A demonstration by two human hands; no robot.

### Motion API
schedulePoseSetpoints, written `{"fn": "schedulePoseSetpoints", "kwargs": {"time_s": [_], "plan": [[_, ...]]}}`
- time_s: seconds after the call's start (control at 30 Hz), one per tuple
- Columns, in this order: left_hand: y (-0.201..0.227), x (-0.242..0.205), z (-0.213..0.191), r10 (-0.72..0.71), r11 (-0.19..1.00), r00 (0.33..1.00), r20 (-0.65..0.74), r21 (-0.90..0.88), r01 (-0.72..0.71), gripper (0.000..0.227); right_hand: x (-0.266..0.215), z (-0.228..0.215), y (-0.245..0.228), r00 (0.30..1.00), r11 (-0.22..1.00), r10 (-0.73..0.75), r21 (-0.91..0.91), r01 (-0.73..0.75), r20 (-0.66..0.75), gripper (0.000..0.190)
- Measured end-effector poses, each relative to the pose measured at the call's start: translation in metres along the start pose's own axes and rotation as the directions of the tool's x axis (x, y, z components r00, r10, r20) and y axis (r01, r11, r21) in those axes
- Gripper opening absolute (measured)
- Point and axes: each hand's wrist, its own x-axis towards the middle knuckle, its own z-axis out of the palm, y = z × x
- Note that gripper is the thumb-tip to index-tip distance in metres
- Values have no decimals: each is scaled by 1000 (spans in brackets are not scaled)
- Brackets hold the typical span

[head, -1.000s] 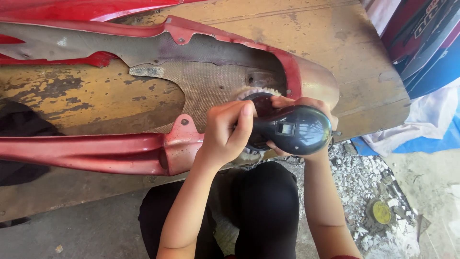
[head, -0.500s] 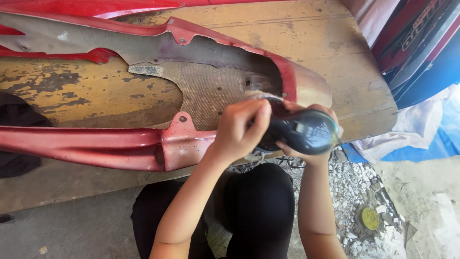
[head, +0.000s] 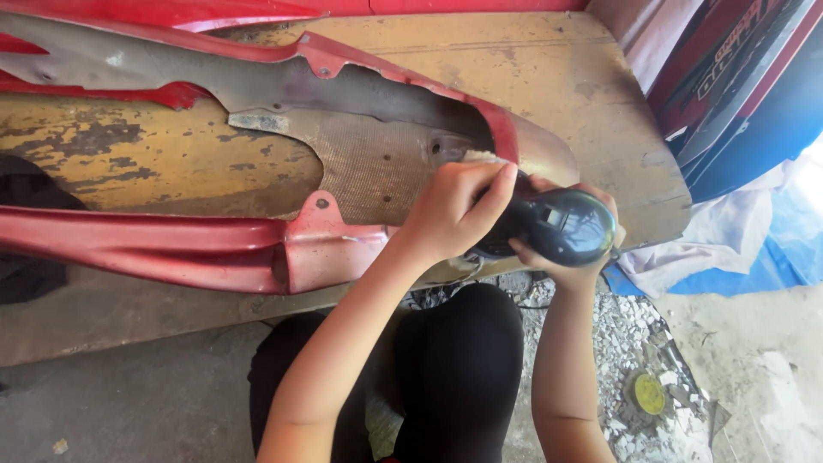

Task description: The person uses a handheld electric polisher with a buffing pad to smooth the surface of a red car part. They move the tool back and forth across the curved edges and flat areas of the part, which is resting on a wooden workbench.

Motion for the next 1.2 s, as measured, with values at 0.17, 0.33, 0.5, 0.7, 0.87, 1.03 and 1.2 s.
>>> {"fn": "schedulePoseSetpoints", "kwargs": {"time_s": [0.17,0.33,0.5,0.7,0.87,1.03,1.2], "plan": [[-30,9,4,-7,1000,990,-138,-5,6,38,8,-2,25,997,970,55,-233,-66,-52,88],[-7,11,12,-32,999,999,-22,-39,32,33,-9,-21,17,995,990,94,-104,-96,-28,87],[0,13,24,-2,985,998,62,-170,13,28,-31,-46,31,991,981,69,-174,-88,-114,89],[-15,14,23,53,990,999,-10,-132,-53,29,-3,-28,31,997,998,-11,61,16,-79,86],[-15,15,15,-95,989,995,-39,-119,90,31,4,-27,25,1000,992,0,-123,0,-4,85],[-14,12,28,3,988,999,47,-154,5,34,-16,-46,15,1000,998,4,-66,-3,17,86],[-20,12,34,27,984,999,46,-179,-19,32,-11,-52,25,997,980,-73,-185,70,-10,85]]}}
